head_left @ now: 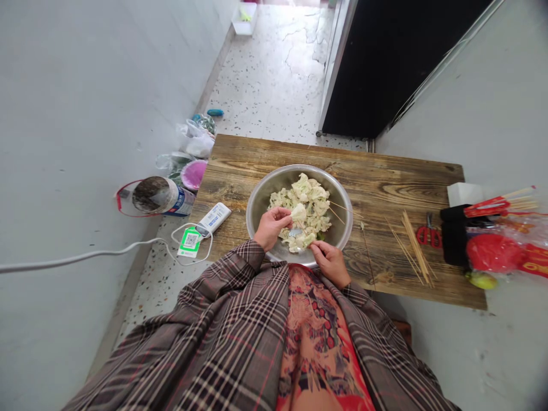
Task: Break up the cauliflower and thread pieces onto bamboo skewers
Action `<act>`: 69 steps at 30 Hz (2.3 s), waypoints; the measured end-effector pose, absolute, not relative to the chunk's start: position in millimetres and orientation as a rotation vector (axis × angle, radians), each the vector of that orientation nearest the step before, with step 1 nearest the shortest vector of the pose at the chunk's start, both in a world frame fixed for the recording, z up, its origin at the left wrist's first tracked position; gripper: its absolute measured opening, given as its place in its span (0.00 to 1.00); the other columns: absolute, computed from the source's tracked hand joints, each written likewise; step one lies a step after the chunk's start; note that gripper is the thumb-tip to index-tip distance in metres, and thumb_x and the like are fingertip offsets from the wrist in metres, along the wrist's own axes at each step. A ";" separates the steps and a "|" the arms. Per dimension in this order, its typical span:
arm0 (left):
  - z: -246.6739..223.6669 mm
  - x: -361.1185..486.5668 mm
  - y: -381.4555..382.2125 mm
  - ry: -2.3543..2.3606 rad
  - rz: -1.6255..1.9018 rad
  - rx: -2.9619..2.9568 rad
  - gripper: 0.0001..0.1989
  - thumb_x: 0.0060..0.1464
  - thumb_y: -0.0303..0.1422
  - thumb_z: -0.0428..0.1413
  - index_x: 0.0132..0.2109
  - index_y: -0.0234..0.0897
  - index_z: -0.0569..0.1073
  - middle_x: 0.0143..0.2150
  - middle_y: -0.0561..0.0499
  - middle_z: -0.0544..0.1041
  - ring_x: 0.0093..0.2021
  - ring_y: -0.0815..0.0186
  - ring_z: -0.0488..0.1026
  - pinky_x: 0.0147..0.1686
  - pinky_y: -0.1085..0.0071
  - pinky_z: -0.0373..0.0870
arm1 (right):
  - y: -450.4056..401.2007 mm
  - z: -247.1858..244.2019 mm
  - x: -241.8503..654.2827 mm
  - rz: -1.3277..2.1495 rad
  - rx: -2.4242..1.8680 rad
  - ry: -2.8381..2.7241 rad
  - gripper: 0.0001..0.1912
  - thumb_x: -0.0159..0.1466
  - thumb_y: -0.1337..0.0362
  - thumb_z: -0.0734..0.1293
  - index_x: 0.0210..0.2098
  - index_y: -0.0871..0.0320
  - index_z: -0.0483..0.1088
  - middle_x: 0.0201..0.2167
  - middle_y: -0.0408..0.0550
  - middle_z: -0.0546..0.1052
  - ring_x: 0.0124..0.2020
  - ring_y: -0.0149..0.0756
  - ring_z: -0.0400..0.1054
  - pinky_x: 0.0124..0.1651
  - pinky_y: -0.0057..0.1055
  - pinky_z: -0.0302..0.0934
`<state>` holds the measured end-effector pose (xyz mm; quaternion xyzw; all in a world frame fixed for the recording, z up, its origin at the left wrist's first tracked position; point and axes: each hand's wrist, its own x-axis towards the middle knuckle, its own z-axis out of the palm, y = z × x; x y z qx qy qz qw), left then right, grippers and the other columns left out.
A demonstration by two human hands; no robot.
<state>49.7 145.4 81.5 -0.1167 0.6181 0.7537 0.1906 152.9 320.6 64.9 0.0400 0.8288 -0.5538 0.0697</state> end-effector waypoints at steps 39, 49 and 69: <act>82.3 50.1 147.2 1.951 2.061 -0.239 0.07 0.41 0.30 0.62 0.28 0.33 0.72 0.21 0.54 0.72 0.24 0.70 0.69 0.29 0.72 0.66 | 320.6 66.4 154.1 -1.633 0.126 2.542 0.17 0.65 0.56 0.59 0.35 0.58 0.76 0.31 0.47 0.79 0.33 0.37 0.72 0.36 0.29 0.62; 76.4 52.9 145.1 2.038 1.897 -0.054 0.04 0.42 0.29 0.60 0.28 0.35 0.73 0.21 0.53 0.72 0.23 0.70 0.67 0.27 0.73 0.63 | 326.0 72.3 151.0 -1.582 0.060 2.594 0.15 0.65 0.58 0.59 0.35 0.57 0.76 0.31 0.48 0.79 0.32 0.38 0.73 0.36 0.29 0.62; 133.5 62.6 150.1 2.363 1.787 0.362 0.03 0.48 0.28 0.58 0.27 0.39 0.75 0.33 0.48 0.77 0.38 0.63 0.72 0.45 0.67 0.65 | 324.8 66.4 158.3 -1.651 0.058 2.712 0.15 0.65 0.57 0.60 0.36 0.57 0.76 0.31 0.49 0.79 0.33 0.40 0.73 0.38 0.32 0.65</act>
